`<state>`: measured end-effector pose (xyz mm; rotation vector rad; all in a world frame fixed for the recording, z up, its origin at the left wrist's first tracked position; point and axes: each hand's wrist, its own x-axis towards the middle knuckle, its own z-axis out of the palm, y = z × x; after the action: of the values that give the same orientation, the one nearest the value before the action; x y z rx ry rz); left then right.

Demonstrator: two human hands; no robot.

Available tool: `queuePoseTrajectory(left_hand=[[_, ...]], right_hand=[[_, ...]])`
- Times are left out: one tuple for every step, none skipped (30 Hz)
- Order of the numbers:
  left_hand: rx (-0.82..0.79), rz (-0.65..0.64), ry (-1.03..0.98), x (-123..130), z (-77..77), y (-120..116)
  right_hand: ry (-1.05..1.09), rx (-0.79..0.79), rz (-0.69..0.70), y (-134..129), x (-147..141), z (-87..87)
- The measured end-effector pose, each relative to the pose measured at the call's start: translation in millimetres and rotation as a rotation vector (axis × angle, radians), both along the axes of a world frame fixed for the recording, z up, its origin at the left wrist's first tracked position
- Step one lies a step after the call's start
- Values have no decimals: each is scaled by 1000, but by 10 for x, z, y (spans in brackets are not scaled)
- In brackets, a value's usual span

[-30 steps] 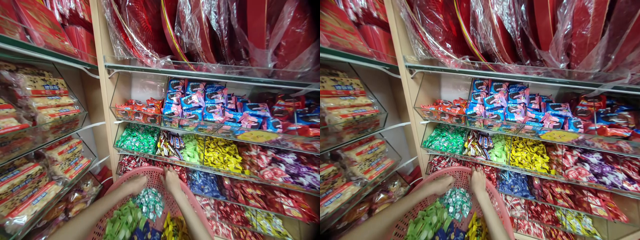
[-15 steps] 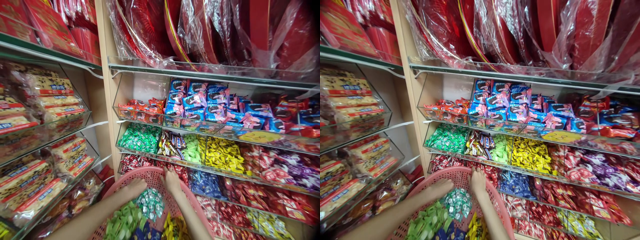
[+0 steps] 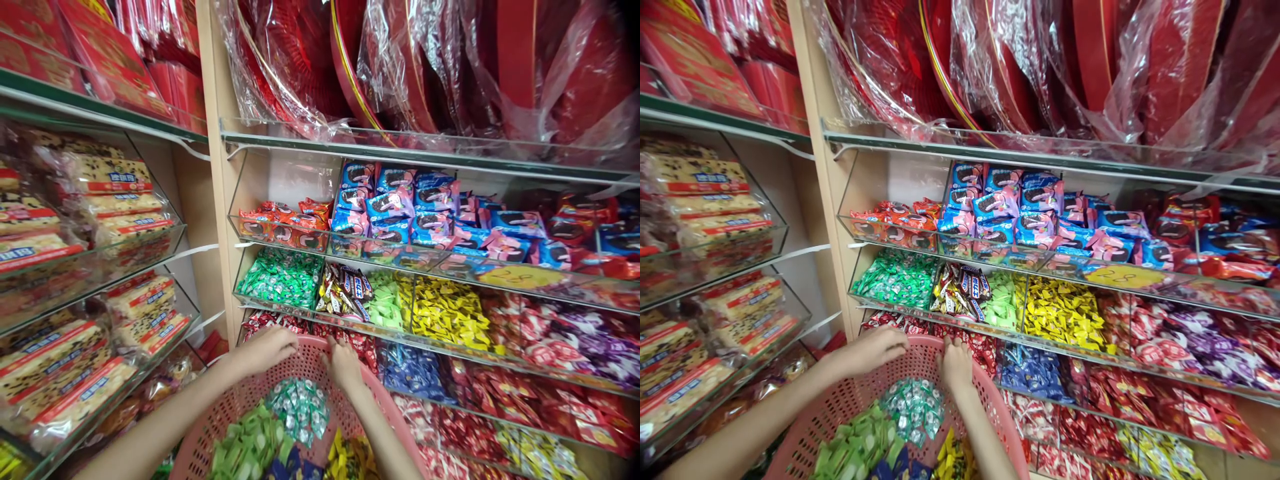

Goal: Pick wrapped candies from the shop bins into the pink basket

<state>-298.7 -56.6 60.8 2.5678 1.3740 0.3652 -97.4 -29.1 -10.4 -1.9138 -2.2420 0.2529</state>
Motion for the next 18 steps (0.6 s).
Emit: queuePoseTrajectory(left_hand=[[22,22,-23,-68,110,25],[55,59,-35,-143,219,56],[98,113,-36,-221,324,92],[141,182,-16,-300,421,130],[184,275,7,-375,506,166],[222,371,36,-443,577,200],[247,467,72,-501,633,230],[263,543,113,-548,671,253],[273,602,152,-581,693,271],[275,643,188,-602,701,284],[274,666,218,-611,696,293],[270,681,240,-611,683,300],[264,693,257,-605,664,305],[258,701,271,-595,643,310],[252,708,283,-584,622,315],[248,712,294,-574,604,320],[246,716,302,-565,590,326],[247,720,308,-558,581,331]], right_hand=[[1,-2,-1,1,1,-1],[1,-3,-2,2,2,-1],[1,-4,-2,3,2,-1],[1,-5,-1,4,2,0],[1,-6,-2,6,1,0],[2,-8,-2,7,0,1],[3,-7,-1,9,0,1],[5,-4,2,12,-1,0],[6,1,5,14,-1,-1],[7,6,8,17,-1,-3],[8,12,11,20,0,-7],[8,15,12,23,2,-11],[10,16,11,26,4,-16],[12,18,9,29,6,-21],[15,19,6,31,9,-25],[17,20,1,34,13,-29],[19,20,-3,37,16,-31],[19,20,-6,40,21,-31]])
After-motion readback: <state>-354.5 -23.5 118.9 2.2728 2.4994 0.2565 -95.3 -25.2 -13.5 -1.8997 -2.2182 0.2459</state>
